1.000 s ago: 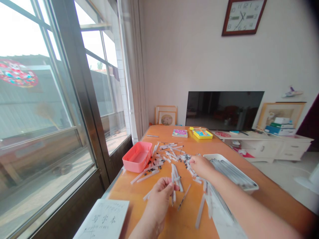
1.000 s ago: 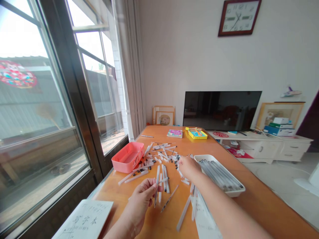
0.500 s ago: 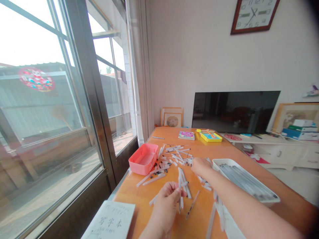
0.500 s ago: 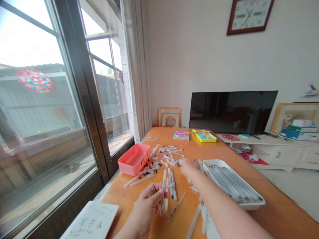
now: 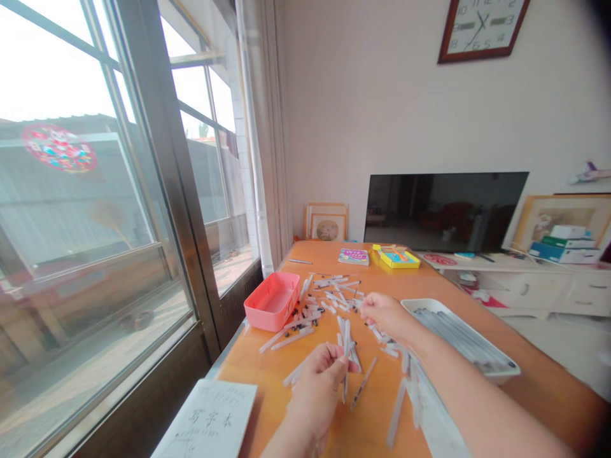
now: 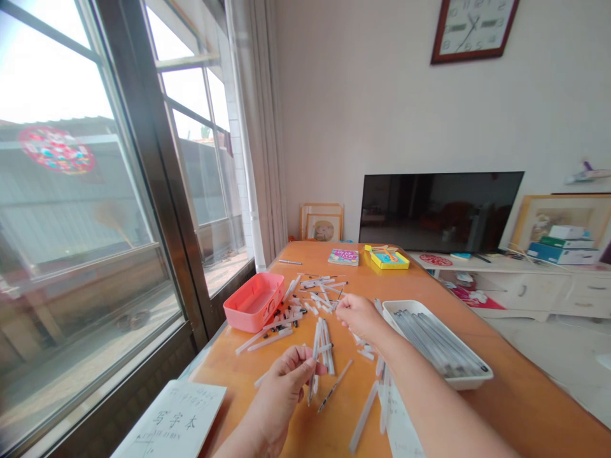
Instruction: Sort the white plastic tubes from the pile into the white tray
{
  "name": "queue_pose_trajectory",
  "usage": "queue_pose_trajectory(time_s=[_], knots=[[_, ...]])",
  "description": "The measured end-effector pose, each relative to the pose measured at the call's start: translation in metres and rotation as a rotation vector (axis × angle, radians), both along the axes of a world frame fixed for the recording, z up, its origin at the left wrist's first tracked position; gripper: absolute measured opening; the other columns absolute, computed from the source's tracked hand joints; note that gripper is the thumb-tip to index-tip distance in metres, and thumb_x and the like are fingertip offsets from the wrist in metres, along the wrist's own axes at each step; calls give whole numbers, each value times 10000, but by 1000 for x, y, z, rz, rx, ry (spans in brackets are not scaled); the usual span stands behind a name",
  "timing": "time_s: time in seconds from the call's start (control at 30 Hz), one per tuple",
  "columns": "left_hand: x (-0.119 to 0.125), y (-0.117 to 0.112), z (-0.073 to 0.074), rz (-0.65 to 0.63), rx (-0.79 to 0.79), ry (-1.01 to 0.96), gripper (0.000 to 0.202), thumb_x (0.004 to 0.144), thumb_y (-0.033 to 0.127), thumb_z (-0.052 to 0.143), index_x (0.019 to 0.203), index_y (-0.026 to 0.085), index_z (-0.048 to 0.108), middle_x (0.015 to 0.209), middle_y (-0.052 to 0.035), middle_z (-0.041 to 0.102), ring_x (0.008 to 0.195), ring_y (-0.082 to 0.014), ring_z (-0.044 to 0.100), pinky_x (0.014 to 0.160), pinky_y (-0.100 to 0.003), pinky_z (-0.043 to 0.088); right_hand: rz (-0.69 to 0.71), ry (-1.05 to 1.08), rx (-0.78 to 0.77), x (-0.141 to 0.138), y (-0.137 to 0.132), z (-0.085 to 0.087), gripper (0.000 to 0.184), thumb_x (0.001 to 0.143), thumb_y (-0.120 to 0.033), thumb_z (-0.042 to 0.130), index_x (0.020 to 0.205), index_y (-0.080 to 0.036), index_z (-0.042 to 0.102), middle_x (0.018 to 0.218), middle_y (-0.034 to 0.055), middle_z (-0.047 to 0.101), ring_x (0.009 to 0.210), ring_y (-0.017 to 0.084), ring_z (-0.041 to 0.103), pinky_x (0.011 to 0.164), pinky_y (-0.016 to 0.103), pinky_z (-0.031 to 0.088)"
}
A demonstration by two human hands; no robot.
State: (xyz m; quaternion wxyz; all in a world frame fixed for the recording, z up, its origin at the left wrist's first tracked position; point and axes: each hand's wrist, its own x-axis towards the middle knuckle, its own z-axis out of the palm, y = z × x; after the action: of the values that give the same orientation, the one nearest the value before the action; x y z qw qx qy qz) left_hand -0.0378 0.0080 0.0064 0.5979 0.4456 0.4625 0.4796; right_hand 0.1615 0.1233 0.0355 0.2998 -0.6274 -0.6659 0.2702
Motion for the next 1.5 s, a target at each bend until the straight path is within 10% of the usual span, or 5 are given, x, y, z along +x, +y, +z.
queue_pose_trajectory(time_s=[0.2, 0.37, 1.5], knots=[[2, -7, 8, -41, 46, 7, 286, 819, 457, 714, 931, 203, 644, 937, -46, 715, 708, -146, 476, 708, -288, 328, 148, 764, -130, 8, -59, 25, 266, 867, -416, 733, 972, -174, 699, 931, 68, 725, 743, 122, 626, 676, 233, 507], [3, -11, 15, -100, 91, 28, 322, 803, 481, 736, 938, 205, 637, 877, -34, 706, 745, -167, 495, 724, -291, 331, 169, 986, -150, 7, -77, 22, 306, 814, -445, 816, 932, -187, 699, 811, 13, 654, 648, 88, 521, 564, 196, 398], [5, -11, 12, -183, 133, 20, 343, 792, 491, 763, 899, 198, 620, 845, -27, 671, 802, -180, 549, 725, -285, 351, 248, 515, -38, 11, -89, 40, 328, 850, -500, 714, 913, -179, 725, 725, 6, 646, 663, 140, 548, 639, 277, 424]])
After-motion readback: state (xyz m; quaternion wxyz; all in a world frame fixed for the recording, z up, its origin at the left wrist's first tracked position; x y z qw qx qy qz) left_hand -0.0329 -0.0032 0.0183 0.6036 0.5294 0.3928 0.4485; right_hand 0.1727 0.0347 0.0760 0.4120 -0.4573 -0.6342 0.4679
